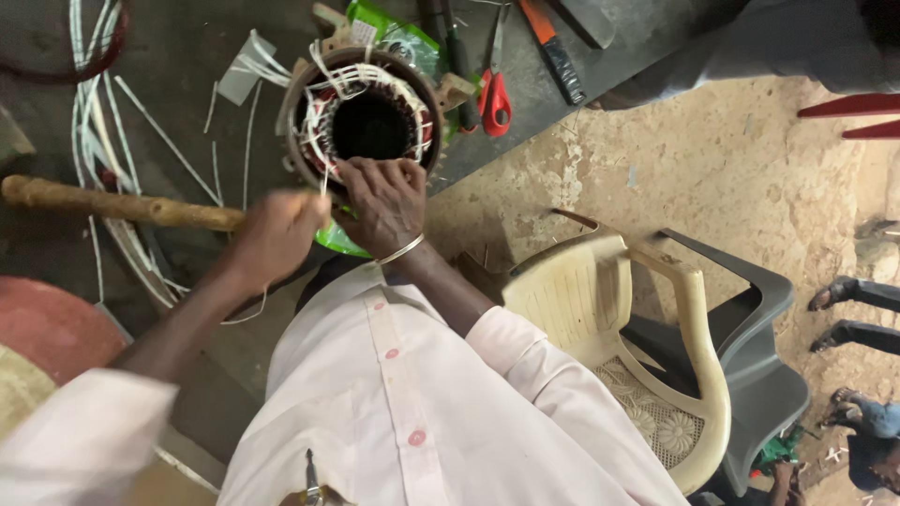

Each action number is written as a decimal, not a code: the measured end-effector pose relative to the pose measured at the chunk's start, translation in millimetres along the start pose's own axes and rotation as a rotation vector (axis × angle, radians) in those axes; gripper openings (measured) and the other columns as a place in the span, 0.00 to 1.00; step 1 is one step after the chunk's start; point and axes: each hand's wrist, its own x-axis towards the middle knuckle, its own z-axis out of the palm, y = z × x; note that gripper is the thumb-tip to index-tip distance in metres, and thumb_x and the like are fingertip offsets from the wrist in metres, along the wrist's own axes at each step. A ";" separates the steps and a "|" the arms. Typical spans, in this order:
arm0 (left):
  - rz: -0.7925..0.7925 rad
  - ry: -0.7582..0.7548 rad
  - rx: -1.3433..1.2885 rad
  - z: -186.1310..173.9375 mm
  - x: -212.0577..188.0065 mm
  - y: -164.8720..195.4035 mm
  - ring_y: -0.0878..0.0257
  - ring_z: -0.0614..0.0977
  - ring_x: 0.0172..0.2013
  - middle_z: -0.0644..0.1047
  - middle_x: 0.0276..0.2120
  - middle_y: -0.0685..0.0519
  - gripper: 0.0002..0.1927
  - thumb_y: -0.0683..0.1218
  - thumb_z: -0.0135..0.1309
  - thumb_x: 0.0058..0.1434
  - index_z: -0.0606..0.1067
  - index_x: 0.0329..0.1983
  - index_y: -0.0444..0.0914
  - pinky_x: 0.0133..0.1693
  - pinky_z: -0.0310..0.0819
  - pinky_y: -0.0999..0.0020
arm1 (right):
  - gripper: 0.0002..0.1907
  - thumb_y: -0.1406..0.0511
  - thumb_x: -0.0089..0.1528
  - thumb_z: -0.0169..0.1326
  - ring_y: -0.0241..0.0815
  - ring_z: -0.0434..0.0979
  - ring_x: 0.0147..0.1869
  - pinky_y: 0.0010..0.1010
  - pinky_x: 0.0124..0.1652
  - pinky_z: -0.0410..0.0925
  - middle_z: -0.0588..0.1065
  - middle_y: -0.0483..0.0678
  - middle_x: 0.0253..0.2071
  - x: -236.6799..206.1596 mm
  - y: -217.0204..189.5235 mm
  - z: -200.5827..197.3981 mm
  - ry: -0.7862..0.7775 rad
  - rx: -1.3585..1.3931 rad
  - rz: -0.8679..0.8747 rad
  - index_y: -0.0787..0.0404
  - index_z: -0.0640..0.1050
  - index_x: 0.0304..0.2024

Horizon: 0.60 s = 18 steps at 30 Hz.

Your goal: The person works on the stator of an electric motor, pressing white insulated wire windings into the slots around the stator by hand and tapping them into place with a mallet. They repeatedly adjust and seat the coil windings around the stator's inner circumference.

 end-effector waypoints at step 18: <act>-0.101 -0.037 -0.370 20.8 -42.4 81.8 0.62 0.72 0.29 0.72 0.32 0.53 0.24 0.46 0.68 0.42 0.72 0.41 0.38 0.32 0.69 0.65 | 0.36 0.48 0.51 0.65 0.46 0.74 0.48 0.46 0.50 0.63 0.76 0.44 0.50 42.9 94.5 -43.4 -0.372 -0.028 -0.655 0.58 0.78 0.58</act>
